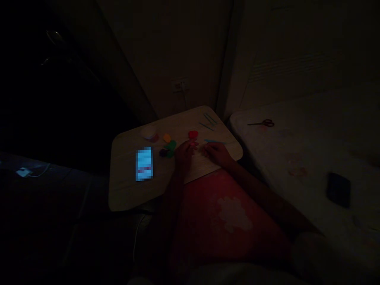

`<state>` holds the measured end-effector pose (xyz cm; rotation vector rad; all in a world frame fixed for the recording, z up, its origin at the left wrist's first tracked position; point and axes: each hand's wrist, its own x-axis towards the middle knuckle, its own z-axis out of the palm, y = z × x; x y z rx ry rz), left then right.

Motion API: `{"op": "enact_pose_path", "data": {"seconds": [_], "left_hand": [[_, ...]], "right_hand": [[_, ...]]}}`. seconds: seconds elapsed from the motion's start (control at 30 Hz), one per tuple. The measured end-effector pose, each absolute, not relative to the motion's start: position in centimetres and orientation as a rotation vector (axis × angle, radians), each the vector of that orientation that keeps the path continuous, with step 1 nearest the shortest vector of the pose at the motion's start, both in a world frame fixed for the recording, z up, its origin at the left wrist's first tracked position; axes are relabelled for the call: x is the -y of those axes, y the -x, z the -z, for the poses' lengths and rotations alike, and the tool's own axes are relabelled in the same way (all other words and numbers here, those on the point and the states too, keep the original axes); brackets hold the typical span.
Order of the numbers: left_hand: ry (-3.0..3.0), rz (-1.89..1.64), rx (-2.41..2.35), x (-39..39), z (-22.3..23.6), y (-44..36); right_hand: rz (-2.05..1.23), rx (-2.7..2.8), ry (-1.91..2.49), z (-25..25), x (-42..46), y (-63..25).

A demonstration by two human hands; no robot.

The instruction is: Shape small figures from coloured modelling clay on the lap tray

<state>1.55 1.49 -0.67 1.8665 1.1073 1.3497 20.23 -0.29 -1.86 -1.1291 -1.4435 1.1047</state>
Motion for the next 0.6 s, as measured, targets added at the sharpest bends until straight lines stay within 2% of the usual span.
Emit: {"op": "enact_pose_path", "data": {"seconds": [0.6], "left_hand": [[-1.797, -1.251, -1.224, -1.08, 0.52, -1.60]], "right_hand": [[-1.107, 1.447, 1.145, 0.95, 0.51, -20.03]]}}
